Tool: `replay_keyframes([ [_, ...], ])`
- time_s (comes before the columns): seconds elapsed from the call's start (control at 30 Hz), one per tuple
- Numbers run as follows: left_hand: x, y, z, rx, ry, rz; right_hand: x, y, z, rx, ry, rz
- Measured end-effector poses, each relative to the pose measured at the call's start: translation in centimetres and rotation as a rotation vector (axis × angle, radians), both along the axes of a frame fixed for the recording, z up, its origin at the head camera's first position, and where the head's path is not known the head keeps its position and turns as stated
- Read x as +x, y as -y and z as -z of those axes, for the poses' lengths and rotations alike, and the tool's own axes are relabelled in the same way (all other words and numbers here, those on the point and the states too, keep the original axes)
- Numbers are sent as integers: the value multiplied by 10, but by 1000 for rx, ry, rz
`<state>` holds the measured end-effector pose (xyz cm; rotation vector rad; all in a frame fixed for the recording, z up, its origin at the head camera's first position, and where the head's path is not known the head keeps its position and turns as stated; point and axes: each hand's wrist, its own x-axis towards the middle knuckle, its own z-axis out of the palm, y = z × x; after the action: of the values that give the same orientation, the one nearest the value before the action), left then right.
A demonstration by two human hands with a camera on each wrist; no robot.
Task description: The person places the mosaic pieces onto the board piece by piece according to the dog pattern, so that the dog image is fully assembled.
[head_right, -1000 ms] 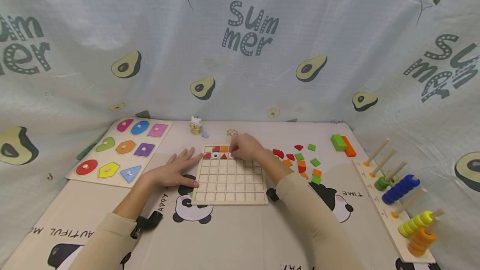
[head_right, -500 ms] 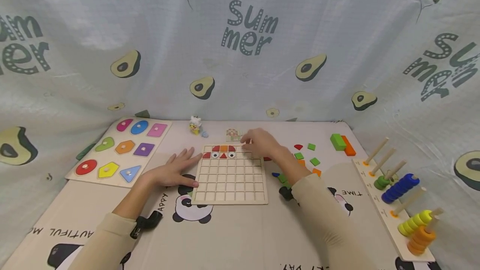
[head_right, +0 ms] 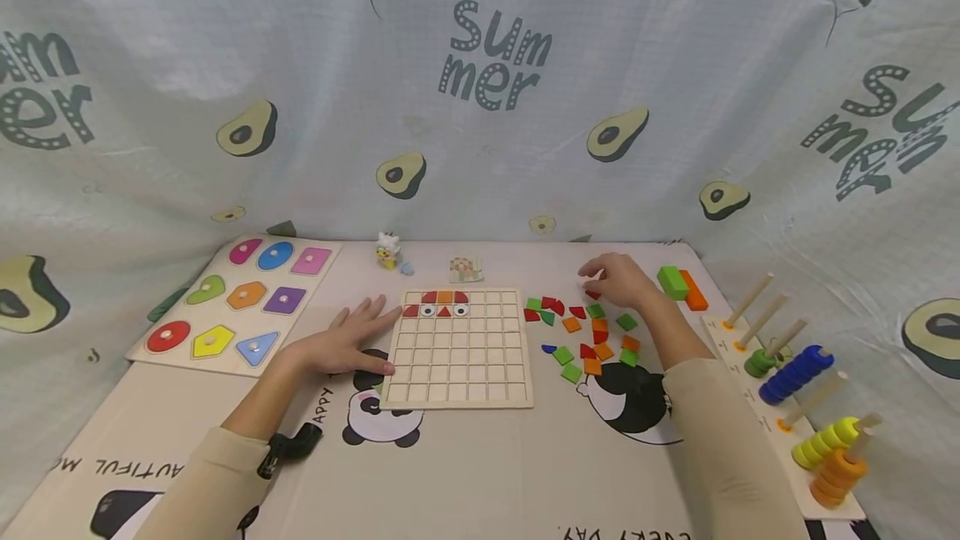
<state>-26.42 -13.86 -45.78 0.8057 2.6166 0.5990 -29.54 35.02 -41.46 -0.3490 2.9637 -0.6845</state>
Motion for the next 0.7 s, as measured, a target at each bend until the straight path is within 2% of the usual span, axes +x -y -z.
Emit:
replay_keyframes([
  [0.13, 1, 0, 0, -2, 1, 3, 2, -10, 9, 40, 34, -14],
  [0.3, 2, 0, -3, -4, 6, 1, 2, -10, 18, 69, 22, -36],
  [0.47, 2, 0, -3, -16, -2, 0, -3, -9, 17, 95, 21, -20],
  [0.6, 2, 0, -2, -15, -5, 3, -7, -8, 13, 55, 53, -6],
  [0.7, 1, 0, -2, -14, -3, 5, -11, 2, 9, -51, 47, -9],
])
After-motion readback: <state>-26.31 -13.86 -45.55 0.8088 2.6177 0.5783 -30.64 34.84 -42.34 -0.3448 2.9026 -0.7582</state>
